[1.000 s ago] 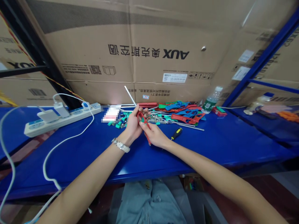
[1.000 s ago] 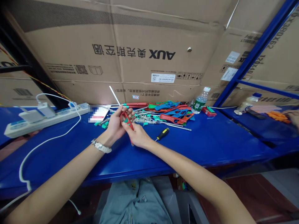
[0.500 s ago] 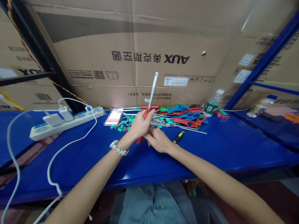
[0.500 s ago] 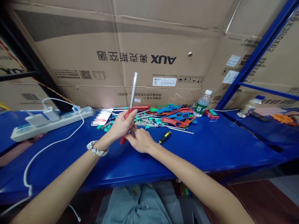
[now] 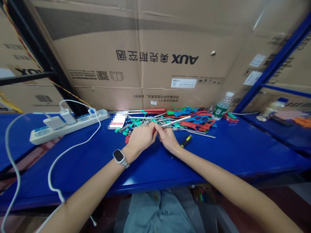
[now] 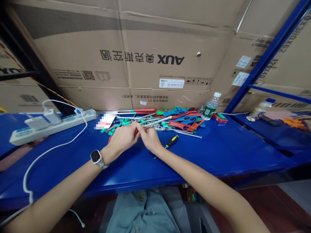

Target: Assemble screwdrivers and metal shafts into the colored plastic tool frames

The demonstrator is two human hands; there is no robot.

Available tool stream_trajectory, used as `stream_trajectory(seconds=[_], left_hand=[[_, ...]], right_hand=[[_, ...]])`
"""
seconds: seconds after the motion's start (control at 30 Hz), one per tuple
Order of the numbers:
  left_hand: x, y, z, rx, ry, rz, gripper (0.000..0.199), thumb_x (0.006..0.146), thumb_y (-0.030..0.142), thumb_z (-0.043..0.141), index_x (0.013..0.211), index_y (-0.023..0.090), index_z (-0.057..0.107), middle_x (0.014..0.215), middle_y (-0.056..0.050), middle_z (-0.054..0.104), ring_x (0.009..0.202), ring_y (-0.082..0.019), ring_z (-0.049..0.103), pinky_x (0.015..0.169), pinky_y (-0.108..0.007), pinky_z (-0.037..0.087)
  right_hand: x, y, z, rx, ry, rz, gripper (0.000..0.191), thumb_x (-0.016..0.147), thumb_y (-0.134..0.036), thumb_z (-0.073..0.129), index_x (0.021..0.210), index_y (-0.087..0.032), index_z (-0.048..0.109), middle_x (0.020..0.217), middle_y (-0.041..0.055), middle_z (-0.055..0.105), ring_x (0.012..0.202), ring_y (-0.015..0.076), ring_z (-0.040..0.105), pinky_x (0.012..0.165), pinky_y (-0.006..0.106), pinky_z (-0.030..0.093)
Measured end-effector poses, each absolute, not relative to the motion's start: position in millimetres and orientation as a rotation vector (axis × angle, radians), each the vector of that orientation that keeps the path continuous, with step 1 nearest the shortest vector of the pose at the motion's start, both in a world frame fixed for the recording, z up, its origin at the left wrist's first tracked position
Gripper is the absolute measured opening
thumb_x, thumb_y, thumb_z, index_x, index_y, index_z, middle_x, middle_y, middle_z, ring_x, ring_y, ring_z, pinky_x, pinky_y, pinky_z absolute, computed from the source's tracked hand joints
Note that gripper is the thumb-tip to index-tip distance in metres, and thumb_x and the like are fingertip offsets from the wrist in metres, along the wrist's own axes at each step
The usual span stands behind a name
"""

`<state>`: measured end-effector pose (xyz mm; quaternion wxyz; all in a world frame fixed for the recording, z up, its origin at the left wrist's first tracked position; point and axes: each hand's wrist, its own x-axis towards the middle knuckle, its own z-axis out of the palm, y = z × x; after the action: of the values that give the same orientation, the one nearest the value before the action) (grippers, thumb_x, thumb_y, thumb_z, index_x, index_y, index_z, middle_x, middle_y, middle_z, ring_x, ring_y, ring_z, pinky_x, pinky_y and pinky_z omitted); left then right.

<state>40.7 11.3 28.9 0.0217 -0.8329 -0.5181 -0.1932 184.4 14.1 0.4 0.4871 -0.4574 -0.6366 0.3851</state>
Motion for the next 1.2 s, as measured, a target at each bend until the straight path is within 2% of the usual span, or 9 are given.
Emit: stream_trajectory(seconds=[0.13,0.23,0.4,0.5,0.67,0.87,0.93,1.1,1.2], left_hand=[[45,7,29,-2.603,-1.556,-0.553,0.026,0.097,0.031,0.051,0.113,0.016,0.065,0.093,-0.017,0.077,0.077,-0.033,0.073,0.067,-0.036,0.048],[44,3,30,-2.566,-1.584,-0.499,0.029,0.100,0.032,0.048,0.116,0.015,0.064,0.097,-0.018,0.077,0.081,-0.034,0.075,0.068,-0.037,0.049],[39,0,31,-2.462,-1.621,-0.314,0.037,0.107,0.041,0.042,0.114,0.013,0.065,0.093,-0.017,0.077,0.082,-0.034,0.076,0.064,-0.036,0.049],[39,-1,29,-2.451,-1.584,-0.281,0.039,0.108,0.043,0.041,0.117,0.014,0.064,0.090,-0.016,0.077,0.079,-0.032,0.075,0.062,-0.034,0.047],[40,-3,26,-2.476,-1.475,-0.376,0.036,0.111,0.042,0.036,0.126,0.020,0.061,0.100,-0.012,0.078,0.078,-0.028,0.074,0.056,-0.031,0.040],[39,-2,33,-2.521,-1.465,-0.292,0.033,0.110,0.036,0.039,0.117,0.015,0.062,0.094,-0.015,0.077,0.077,-0.027,0.074,0.057,-0.030,0.041],[39,-2,34,-2.519,-1.473,-0.276,0.031,0.110,0.035,0.039,0.117,0.014,0.062,0.096,-0.016,0.077,0.078,-0.028,0.074,0.059,-0.030,0.043],[40,0,31,-2.507,-1.506,-0.316,0.027,0.108,0.030,0.041,0.117,0.015,0.061,0.100,-0.014,0.077,0.087,-0.028,0.075,0.063,-0.031,0.047],[40,1,28,-2.496,-1.521,-0.380,0.021,0.103,0.027,0.049,0.114,0.015,0.063,0.096,-0.013,0.076,0.087,-0.028,0.074,0.065,-0.032,0.048]], right_hand=[[189,12,5,-1.011,-1.557,0.890,0.056,0.090,-0.073,0.053,0.063,-0.024,0.044,0.059,-0.0033,0.040,0.059,0.0142,0.041,0.057,0.028,0.037],[195,12,7,-0.902,-1.582,0.946,0.056,0.089,-0.071,0.058,0.062,-0.024,0.043,0.057,-0.0046,0.038,0.057,0.0131,0.038,0.055,0.027,0.035],[200,16,2,-0.867,-1.405,1.069,0.068,0.082,-0.079,0.062,0.055,-0.026,0.031,0.049,-0.0067,0.029,0.046,0.0097,0.027,0.046,0.027,0.026],[199,19,-1,-0.875,-1.338,1.037,0.071,0.076,-0.084,0.065,0.053,-0.026,0.030,0.046,-0.0069,0.029,0.043,0.0087,0.026,0.043,0.027,0.023],[195,19,0,-0.836,-1.263,1.002,0.072,0.076,-0.086,0.064,0.053,-0.026,0.031,0.045,-0.0075,0.027,0.042,0.0084,0.025,0.041,0.026,0.024],[197,20,-2,-0.822,-1.327,1.045,0.074,0.076,-0.088,0.063,0.055,-0.026,0.028,0.047,-0.0080,0.025,0.043,0.0080,0.023,0.042,0.026,0.024],[198,20,-2,-0.842,-1.364,1.055,0.072,0.080,-0.086,0.060,0.057,-0.027,0.028,0.048,-0.0080,0.025,0.044,0.0089,0.023,0.043,0.027,0.025],[197,14,1,-0.886,-1.599,0.827,0.060,0.086,-0.071,0.067,0.061,-0.025,0.039,0.056,-0.0054,0.037,0.055,0.0123,0.035,0.052,0.027,0.032],[196,11,2,-0.854,-1.679,0.704,0.054,0.094,-0.065,0.059,0.062,-0.025,0.041,0.058,-0.0048,0.040,0.058,0.0138,0.038,0.057,0.028,0.036]])
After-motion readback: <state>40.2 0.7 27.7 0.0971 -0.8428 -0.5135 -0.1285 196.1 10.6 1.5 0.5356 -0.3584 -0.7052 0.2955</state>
